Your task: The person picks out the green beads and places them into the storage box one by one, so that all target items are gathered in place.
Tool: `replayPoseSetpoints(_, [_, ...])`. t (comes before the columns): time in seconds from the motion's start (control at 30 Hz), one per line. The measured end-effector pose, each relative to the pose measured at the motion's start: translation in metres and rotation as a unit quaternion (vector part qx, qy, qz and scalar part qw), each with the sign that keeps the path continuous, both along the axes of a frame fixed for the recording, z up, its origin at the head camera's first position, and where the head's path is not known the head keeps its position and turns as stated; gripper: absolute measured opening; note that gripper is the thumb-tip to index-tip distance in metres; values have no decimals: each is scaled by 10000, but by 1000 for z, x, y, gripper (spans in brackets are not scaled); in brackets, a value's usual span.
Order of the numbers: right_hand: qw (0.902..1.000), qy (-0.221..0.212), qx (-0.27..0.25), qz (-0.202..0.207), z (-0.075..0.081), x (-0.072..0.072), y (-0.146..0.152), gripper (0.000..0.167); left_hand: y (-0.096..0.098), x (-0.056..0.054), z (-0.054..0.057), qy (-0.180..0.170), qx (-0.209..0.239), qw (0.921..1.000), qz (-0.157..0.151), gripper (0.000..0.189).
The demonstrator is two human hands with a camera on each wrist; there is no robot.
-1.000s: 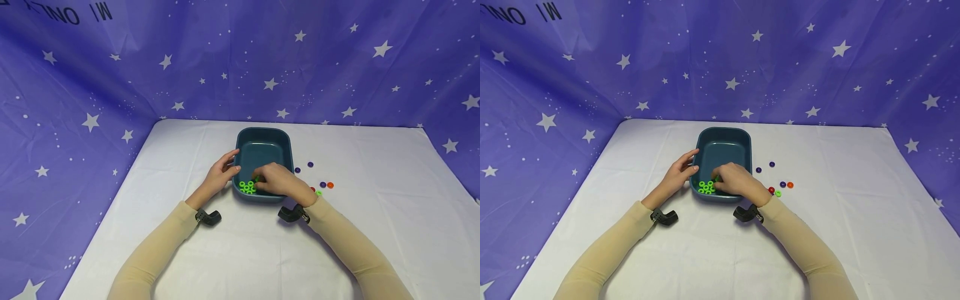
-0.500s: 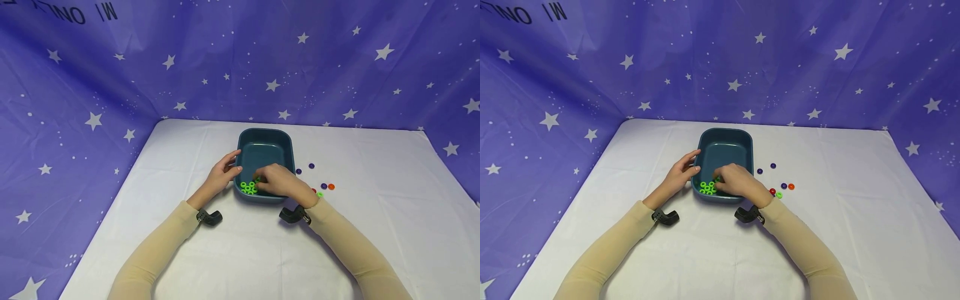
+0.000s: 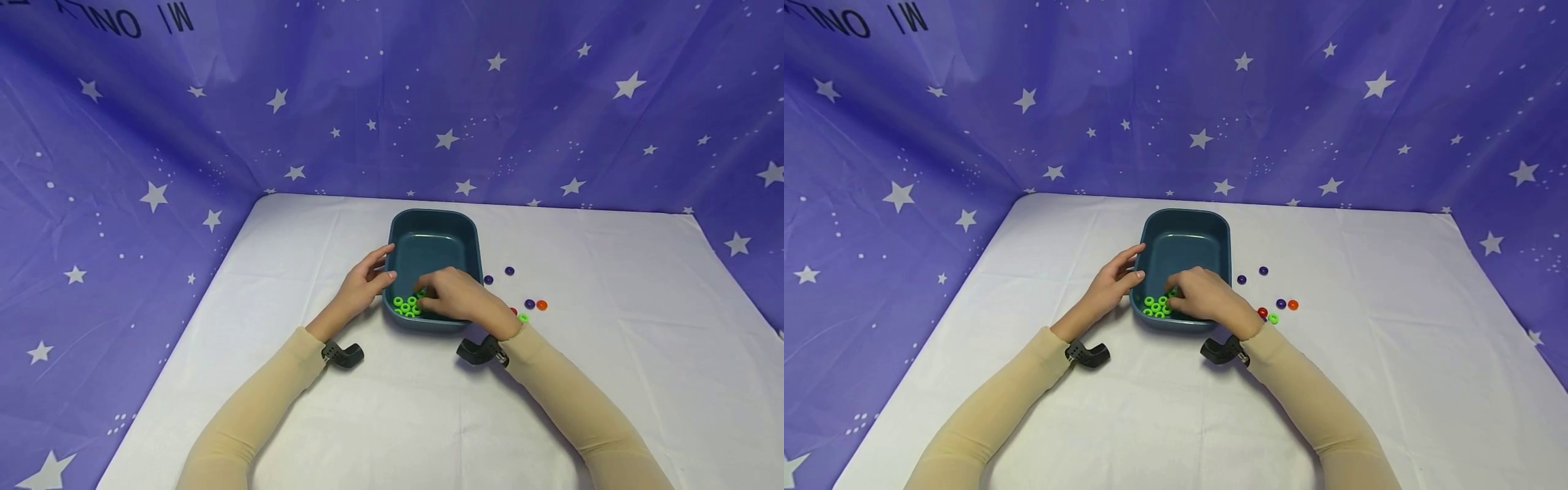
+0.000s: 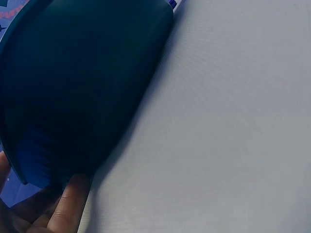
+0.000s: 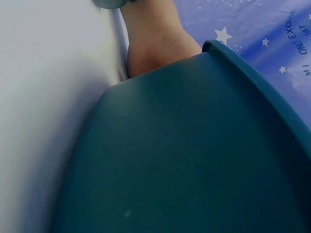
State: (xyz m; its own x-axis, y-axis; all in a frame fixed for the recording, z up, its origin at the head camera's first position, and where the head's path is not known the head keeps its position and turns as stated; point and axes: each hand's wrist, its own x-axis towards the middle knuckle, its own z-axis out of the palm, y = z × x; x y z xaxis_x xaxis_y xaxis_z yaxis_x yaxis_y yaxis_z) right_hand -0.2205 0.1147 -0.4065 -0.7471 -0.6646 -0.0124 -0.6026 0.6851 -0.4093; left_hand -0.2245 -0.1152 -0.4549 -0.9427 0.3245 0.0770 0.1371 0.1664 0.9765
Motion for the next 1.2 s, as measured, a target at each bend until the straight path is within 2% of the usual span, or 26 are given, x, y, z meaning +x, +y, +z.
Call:
replayPoseSetpoints(0.87, [10000, 17, 12, 2, 2, -3, 1, 21, 2, -3, 2, -16, 36, 10000, 3, 60])
replayPoseSetpoints(1.2, [9940, 178, -1083, -18, 6, -3, 7, 24, 0, 1, -1, 13, 57, 10000, -11, 59])
